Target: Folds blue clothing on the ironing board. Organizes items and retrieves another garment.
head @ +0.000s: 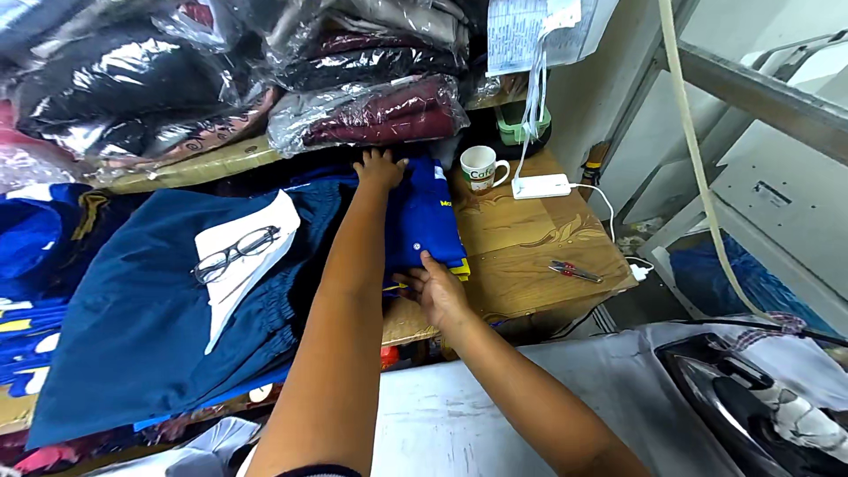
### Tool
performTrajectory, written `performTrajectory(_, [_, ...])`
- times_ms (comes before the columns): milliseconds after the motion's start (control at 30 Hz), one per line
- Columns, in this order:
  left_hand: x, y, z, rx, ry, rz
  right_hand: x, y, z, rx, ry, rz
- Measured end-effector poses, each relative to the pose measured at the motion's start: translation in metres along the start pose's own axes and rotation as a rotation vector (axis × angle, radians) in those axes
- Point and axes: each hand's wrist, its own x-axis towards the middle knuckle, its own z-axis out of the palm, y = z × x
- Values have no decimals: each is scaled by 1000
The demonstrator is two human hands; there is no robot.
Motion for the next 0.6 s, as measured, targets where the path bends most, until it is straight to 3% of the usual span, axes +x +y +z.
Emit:
performTrajectory(100, [-20, 18, -22, -44, -12, -35, -11, 5, -5, -74, -52, -10])
performTrajectory(233, [-87, 57, -40, -44, -121, -101, -42, 42, -46, -364, -181, 10])
performTrajectory(333, [-165, 70, -26, -174, -37, 29, -73, 84, -103, -578, -225, 140])
performTrajectory(433, [-278, 83, 21, -240, -50, 276, -110, 112, -170, -760, -233, 339])
performTrajectory(467, [-320, 85, 43, -297, -175, 382, -122, 120, -193, -820, -224, 382])
performTrajectory(533, [-397, 77, 82, -399, -625, 562, -145, 135, -239, -954, -181, 417])
performTrajectory(600, [-460, 62, 115, -341, -994, 565, -164, 145, -280, -1093, -130, 419])
